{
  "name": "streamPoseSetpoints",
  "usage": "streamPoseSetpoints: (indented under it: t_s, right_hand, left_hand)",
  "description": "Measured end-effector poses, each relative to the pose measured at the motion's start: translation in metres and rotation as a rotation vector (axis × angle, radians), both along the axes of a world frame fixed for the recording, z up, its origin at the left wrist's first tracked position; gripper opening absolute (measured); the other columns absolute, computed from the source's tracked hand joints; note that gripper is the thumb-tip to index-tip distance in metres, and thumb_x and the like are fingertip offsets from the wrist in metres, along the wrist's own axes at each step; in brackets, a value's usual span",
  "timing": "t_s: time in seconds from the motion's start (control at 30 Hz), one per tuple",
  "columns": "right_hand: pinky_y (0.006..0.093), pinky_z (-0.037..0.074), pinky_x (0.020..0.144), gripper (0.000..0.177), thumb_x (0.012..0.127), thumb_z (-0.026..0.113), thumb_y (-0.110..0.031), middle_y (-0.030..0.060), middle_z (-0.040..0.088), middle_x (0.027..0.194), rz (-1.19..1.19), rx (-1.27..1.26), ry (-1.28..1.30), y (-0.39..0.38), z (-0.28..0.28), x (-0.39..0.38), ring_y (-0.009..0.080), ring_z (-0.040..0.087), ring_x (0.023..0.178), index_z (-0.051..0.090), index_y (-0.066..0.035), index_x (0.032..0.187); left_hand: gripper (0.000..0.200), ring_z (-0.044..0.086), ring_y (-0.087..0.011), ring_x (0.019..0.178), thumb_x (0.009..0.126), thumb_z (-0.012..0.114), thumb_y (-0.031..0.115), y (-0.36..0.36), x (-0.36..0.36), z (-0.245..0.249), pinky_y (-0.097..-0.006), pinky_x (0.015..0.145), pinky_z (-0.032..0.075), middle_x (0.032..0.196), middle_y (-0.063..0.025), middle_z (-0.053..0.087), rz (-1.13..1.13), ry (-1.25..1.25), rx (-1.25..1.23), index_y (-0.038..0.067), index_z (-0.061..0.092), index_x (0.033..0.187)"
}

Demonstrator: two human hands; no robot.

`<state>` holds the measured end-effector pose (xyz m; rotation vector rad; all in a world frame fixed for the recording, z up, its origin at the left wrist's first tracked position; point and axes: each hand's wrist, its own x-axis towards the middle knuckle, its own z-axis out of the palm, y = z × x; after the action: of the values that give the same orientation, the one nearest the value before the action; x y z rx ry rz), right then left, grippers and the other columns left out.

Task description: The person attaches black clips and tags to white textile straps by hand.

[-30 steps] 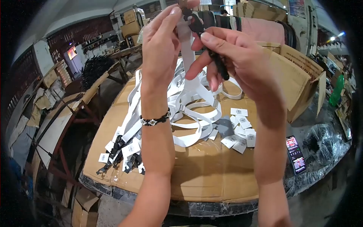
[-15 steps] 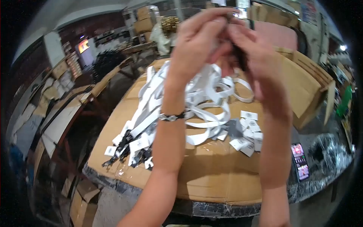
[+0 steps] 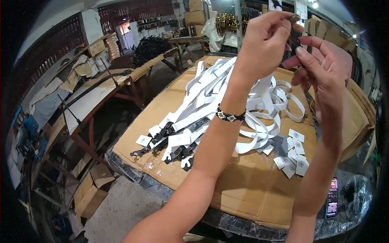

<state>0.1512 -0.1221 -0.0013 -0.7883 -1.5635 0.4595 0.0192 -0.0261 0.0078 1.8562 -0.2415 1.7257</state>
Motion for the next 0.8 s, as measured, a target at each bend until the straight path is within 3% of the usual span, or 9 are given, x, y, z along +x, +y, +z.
streamPoseSetpoints:
  t_s: [0.1,0.2,0.23,0.33,0.4,0.8]
  right_hand:
    - [0.0203,0.042,0.058,0.041,0.100,0.065,-0.022,0.0081,0.072,0.094,0.056,0.066,0.127,0.007,-0.004,0.002,0.0073,0.062,0.066,0.052,0.001,0.131]
    - [0.0232,0.041,0.052,0.030,0.099,0.064,-0.020,0.0131,0.074,0.089,-0.018,0.158,0.224,0.011,-0.008,-0.004,0.0140,0.066,0.062,0.054,0.000,0.119]
    - [0.0239,0.042,0.052,0.026,0.099,0.064,-0.019,0.0132,0.074,0.090,0.028,0.136,0.187,0.010,-0.007,0.000,0.0140,0.066,0.064,0.053,-0.001,0.114]
    - [0.0231,0.041,0.045,0.015,0.098,0.061,-0.008,0.0146,0.075,0.083,0.089,0.134,0.246,0.011,-0.006,-0.007,0.0142,0.066,0.056,0.052,-0.001,0.107]
    - [0.0226,0.041,0.044,0.013,0.098,0.061,-0.005,0.0165,0.074,0.082,0.108,0.151,0.290,0.010,-0.007,-0.011,0.0140,0.067,0.056,0.051,0.000,0.104]
    - [0.0225,0.039,0.045,0.018,0.099,0.064,-0.009,0.0150,0.072,0.083,0.082,0.208,0.295,0.008,-0.008,-0.014,0.0172,0.068,0.058,0.048,-0.002,0.104]
  left_hand:
    - [0.024,0.065,-0.0069,0.078,0.102,0.053,0.006,-0.013,-0.005,0.000,-0.0232,0.069,0.056,0.096,-0.0093,0.074,-0.078,0.163,-0.071,-0.007,0.066,0.117]
    - [0.023,0.064,-0.0060,0.078,0.102,0.053,0.005,-0.009,0.007,0.000,-0.0227,0.066,0.056,0.098,-0.0086,0.074,-0.160,0.003,-0.026,-0.007,0.067,0.116]
    - [0.023,0.065,-0.0073,0.079,0.102,0.053,0.005,-0.005,0.002,0.003,-0.0227,0.068,0.056,0.100,-0.0092,0.074,0.013,0.036,0.074,-0.006,0.068,0.115]
    - [0.028,0.069,-0.0143,0.097,0.104,0.048,0.005,-0.011,0.002,0.005,-0.0258,0.082,0.057,0.111,-0.0131,0.074,-0.187,0.052,-0.094,-0.008,0.066,0.121]
    - [0.030,0.070,-0.0158,0.100,0.105,0.047,0.007,-0.007,0.002,0.004,-0.0263,0.086,0.058,0.115,-0.0137,0.073,-0.191,0.071,-0.089,-0.007,0.065,0.125]
    - [0.029,0.069,-0.0107,0.090,0.104,0.049,0.007,-0.015,0.002,0.002,-0.0257,0.080,0.060,0.117,-0.0114,0.073,-0.104,0.136,-0.119,-0.004,0.067,0.125]
